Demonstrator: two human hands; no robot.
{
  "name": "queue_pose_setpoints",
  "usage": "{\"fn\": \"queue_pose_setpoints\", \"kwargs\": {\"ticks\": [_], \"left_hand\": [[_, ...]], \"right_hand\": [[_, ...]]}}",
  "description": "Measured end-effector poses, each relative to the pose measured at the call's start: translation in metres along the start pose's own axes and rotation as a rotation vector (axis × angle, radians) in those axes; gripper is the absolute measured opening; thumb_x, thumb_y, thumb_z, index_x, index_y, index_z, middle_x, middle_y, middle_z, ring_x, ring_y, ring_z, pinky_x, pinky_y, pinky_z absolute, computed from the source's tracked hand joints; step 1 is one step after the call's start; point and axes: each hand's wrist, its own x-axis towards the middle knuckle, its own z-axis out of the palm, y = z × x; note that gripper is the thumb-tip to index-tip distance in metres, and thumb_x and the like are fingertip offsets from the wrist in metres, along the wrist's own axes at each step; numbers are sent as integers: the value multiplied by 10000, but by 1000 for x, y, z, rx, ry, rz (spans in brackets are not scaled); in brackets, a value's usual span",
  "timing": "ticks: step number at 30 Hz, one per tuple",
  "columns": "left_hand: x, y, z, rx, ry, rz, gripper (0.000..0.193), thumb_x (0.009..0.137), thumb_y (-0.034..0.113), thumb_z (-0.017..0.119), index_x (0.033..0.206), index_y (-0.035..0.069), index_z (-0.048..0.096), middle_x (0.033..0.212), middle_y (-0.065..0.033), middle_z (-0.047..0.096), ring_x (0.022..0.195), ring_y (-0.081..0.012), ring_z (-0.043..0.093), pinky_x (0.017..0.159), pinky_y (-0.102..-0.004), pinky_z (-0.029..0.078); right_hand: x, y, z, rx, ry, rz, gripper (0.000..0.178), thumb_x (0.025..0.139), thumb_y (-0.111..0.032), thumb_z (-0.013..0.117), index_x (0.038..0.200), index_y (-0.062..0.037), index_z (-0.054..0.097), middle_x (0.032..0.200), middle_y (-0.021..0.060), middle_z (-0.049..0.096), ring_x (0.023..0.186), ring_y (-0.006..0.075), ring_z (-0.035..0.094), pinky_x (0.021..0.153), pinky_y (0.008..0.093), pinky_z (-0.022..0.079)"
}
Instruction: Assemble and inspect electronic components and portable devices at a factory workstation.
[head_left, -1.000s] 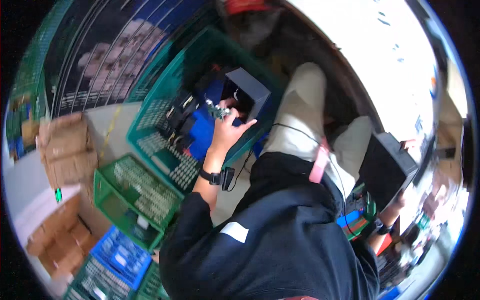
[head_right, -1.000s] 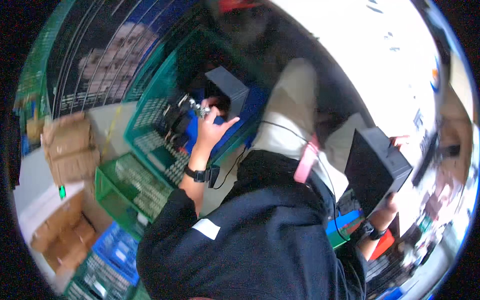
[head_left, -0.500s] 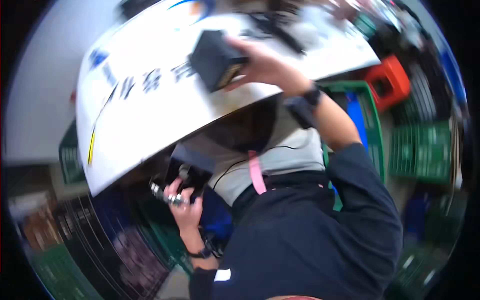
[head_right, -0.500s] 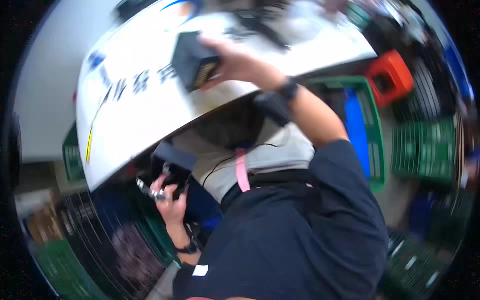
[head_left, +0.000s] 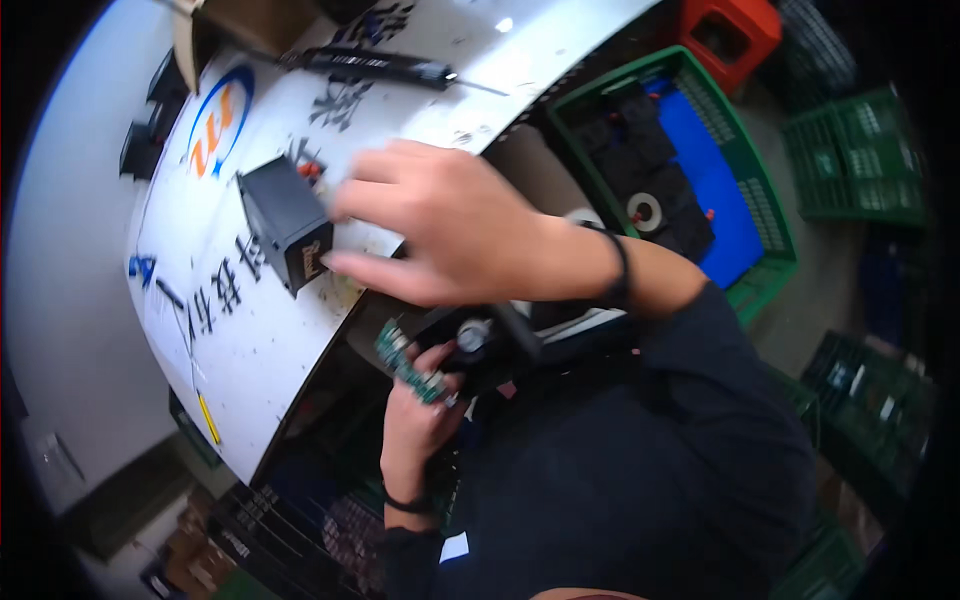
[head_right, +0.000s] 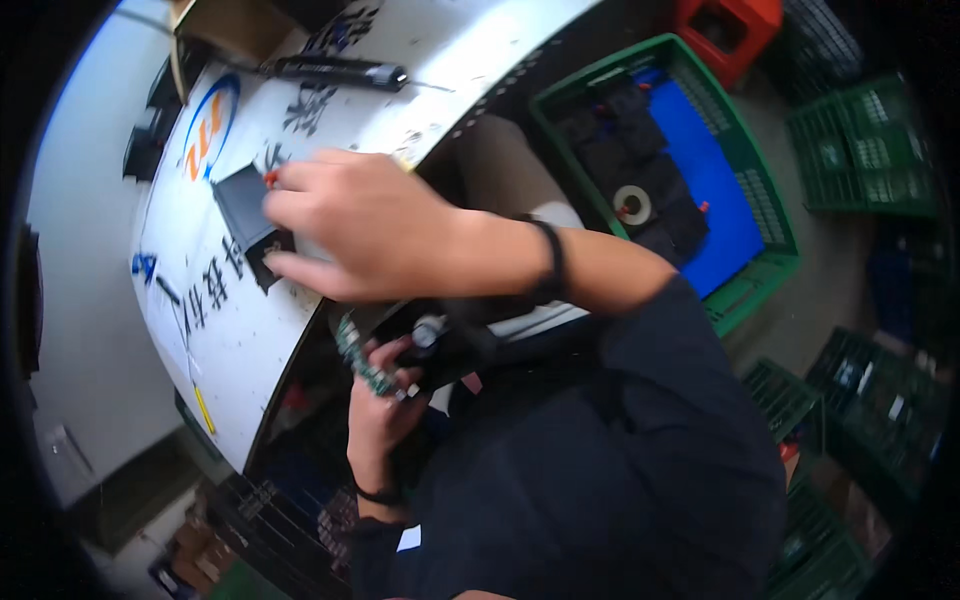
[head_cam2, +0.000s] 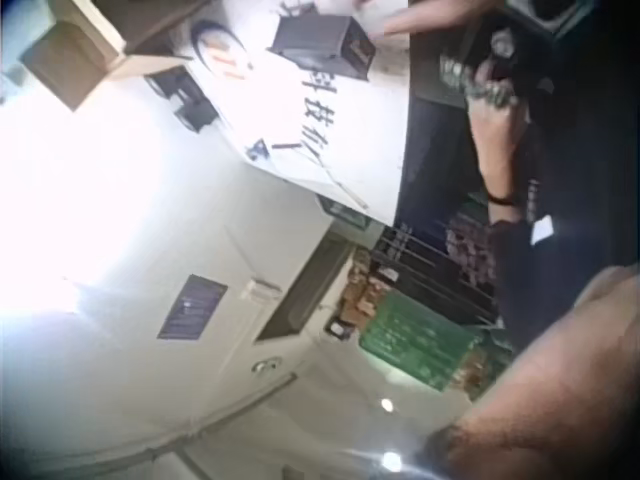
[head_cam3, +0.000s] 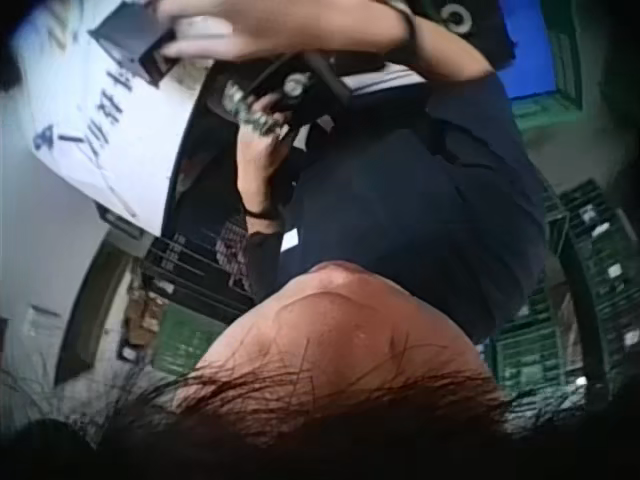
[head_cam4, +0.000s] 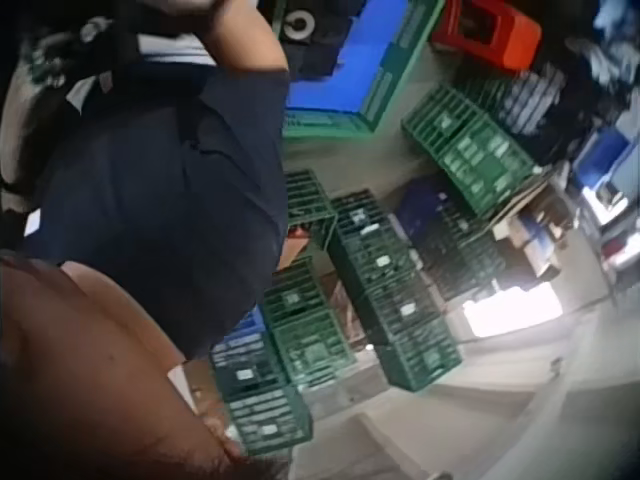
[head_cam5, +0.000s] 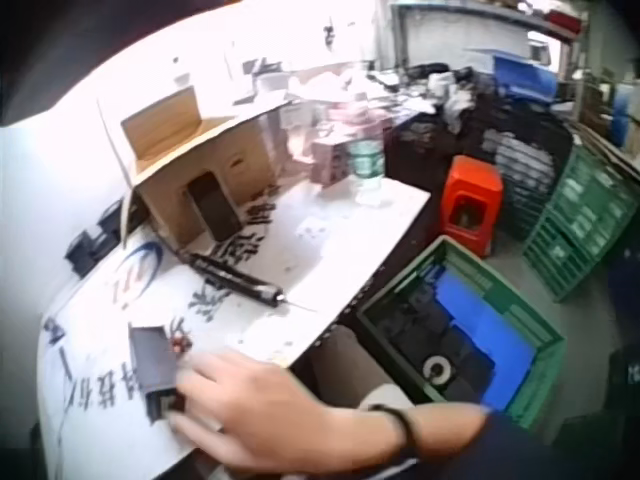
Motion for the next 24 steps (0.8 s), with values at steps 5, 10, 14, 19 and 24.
{"fn": "queue_pose_setpoints", "kwargs": {"ticks": [5, 10, 14, 19, 24], "left_hand": [[45, -1, 19, -184, -169, 16, 381, 648, 96, 815, 991, 54, 654, 1251, -144, 620, 1147, -371, 603, 926, -487, 549], [80, 0, 44, -252, -366, -32, 382, 673, 101, 807, 1008, 30, 638, 1249, -140, 594, 1135, -370, 583, 881, -457, 560], [97, -15, 59, -321, -431, 24, 336, 688, 81, 805, 975, 44, 633, 1266, -158, 582, 1175, -384, 566, 890, -444, 549], [90, -51, 72, -596, -262, 42, 341, 714, 43, 773, 1017, 47, 617, 1282, -149, 576, 1159, -371, 575, 922, -431, 546], [67, -64, 90, -831, -125, -55, 320, 756, 36, 763, 1038, 43, 612, 1293, -148, 583, 1158, -329, 600, 949, -390, 528]], "right_hand": [[-74, 18, -38, 408, -506, 57, 556, 763, -298, 876, 1209, -44, 661, 1144, 173, 619, 1028, 355, 610, 882, 424, 522], [-134, 56, -23, 295, -585, 251, 745, 735, -324, 901, 1354, -46, 595, 1387, 218, 512, 1258, 409, 521, 1064, 485, 457], [-150, 90, -17, 394, -693, 373, 727, 743, -339, 897, 1344, -46, 614, 1400, 214, 529, 1267, 409, 541, 1087, 498, 448], [-153, 100, -28, 535, -562, 478, 664, 777, -338, 874, 1325, -51, 632, 1429, 220, 539, 1265, 418, 559, 1100, 496, 440], [-163, 93, -22, 443, -723, 176, 570, 839, -362, 820, 1289, -55, 655, 1442, 168, 569, 1229, 401, 585, 1089, 517, 434]]}}
